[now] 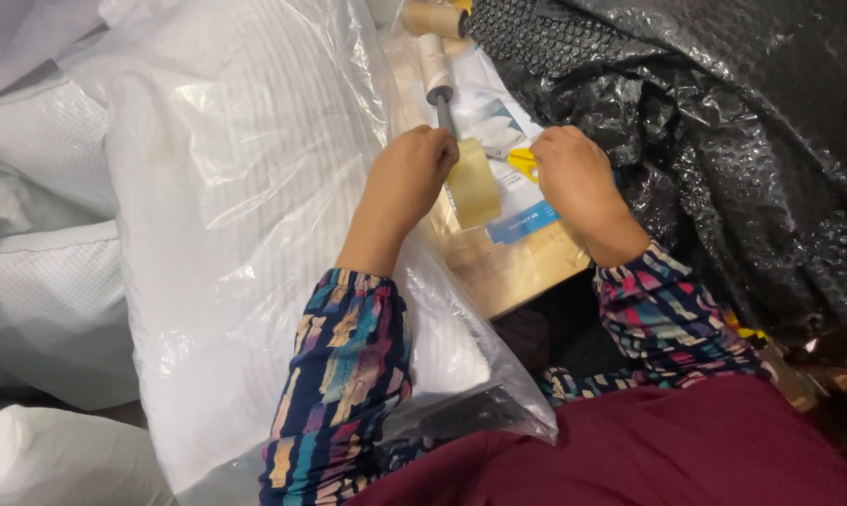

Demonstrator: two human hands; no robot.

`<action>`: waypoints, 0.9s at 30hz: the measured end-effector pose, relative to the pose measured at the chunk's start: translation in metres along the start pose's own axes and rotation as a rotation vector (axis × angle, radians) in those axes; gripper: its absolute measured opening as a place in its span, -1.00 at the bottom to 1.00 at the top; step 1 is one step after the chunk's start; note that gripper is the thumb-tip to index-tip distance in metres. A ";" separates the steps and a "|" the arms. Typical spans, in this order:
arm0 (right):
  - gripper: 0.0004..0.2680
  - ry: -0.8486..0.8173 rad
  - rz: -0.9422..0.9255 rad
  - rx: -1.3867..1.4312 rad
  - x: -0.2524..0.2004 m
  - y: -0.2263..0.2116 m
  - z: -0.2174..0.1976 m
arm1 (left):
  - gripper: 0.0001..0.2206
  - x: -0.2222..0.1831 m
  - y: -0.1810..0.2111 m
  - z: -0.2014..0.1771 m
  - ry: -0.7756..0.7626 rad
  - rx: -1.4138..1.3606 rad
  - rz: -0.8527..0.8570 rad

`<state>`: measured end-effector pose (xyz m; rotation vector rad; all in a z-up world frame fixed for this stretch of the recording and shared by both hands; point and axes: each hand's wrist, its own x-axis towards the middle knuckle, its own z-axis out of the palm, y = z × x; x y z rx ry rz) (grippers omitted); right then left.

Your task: The person places a foam pillow inside a clear plastic bag, seals the bag by hand, and then uses a roll of tape and scissors to secure the packaging.

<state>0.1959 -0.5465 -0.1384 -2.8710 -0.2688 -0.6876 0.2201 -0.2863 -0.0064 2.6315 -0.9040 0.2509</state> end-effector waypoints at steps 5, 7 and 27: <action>-0.78 0.058 -0.112 0.748 0.010 -0.035 -0.057 | -0.90 -0.004 0.000 0.007 -0.065 -0.046 -0.028; -0.76 0.009 -0.140 0.848 0.014 -0.055 -0.078 | -0.90 -0.006 0.001 0.007 -0.069 -0.072 -0.025; -0.95 -0.008 -0.129 0.898 0.038 -0.069 -0.074 | -0.44 -0.012 0.000 0.009 -0.089 -0.595 0.017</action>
